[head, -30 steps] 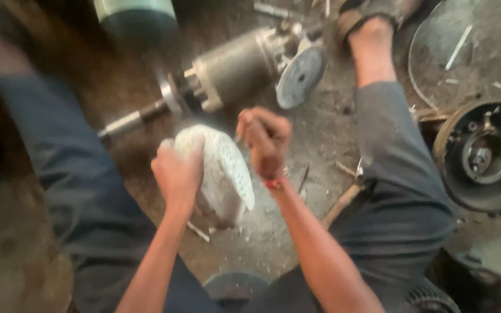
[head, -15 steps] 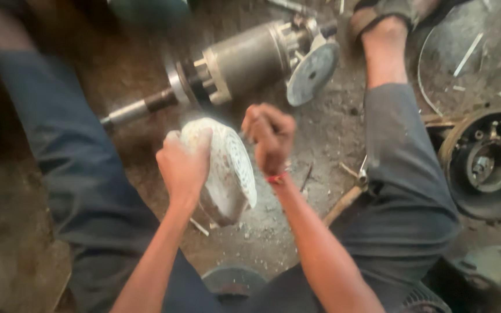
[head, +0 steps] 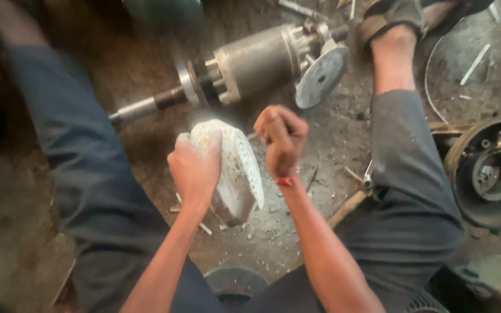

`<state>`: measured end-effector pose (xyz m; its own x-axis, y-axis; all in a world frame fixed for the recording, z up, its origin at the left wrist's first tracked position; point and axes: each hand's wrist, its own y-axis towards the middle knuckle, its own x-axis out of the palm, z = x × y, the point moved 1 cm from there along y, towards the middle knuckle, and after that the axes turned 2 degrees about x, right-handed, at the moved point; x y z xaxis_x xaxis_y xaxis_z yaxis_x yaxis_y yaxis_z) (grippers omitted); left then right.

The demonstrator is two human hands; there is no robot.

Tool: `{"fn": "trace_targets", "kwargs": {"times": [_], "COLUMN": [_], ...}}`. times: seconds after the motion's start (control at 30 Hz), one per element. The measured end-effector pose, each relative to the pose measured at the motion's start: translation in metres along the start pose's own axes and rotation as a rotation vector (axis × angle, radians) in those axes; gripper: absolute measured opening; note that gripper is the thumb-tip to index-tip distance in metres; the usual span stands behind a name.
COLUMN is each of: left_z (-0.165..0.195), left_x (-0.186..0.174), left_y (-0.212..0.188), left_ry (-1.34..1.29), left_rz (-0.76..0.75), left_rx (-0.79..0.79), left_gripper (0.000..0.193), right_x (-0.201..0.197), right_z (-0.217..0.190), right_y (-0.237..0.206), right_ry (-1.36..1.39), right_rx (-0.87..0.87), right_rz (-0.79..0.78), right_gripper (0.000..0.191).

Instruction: The person sits on the workshop floor and scrapes white residue off a round metal fan cover using a small hand scraper, rotating the cover to work different areas and turning it over to clean the other side.

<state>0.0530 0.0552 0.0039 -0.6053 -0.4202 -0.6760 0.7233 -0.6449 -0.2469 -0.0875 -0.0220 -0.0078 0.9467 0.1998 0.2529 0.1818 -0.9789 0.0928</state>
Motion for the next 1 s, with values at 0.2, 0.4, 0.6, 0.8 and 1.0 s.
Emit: {"fn": "trace_targets", "kwargs": {"times": [0.2, 0.4, 0.6, 0.8, 1.0], "left_z": [-0.002, -0.005, -0.012, -0.018, -0.017], "left_x": [0.0, 0.001, 0.001, -0.005, -0.008], "left_y": [-0.004, -0.003, 0.006, 0.006, 0.002], "left_ry": [0.017, 0.037, -0.015, -0.017, 0.001], "left_rz": [-0.014, -0.043, -0.011, -0.036, -0.01], "left_rx": [0.048, 0.015, -0.001, 0.036, -0.004], "left_gripper": [0.059, 0.06, 0.062, 0.067, 0.062], "right_x": [0.006, 0.003, 0.002, 0.006, 0.004], "right_z": [0.003, -0.009, -0.013, -0.008, -0.008], "right_y": [-0.001, 0.001, -0.001, 0.001, -0.004], "right_ry": [-0.121, 0.075, -0.077, -0.007, 0.037], "right_rx": [0.008, -0.114, -0.005, -0.22, -0.06], "right_rz": [-0.032, -0.033, -0.028, -0.124, -0.068], "right_gripper": [0.036, 0.041, 0.04, 0.042, 0.038]}}
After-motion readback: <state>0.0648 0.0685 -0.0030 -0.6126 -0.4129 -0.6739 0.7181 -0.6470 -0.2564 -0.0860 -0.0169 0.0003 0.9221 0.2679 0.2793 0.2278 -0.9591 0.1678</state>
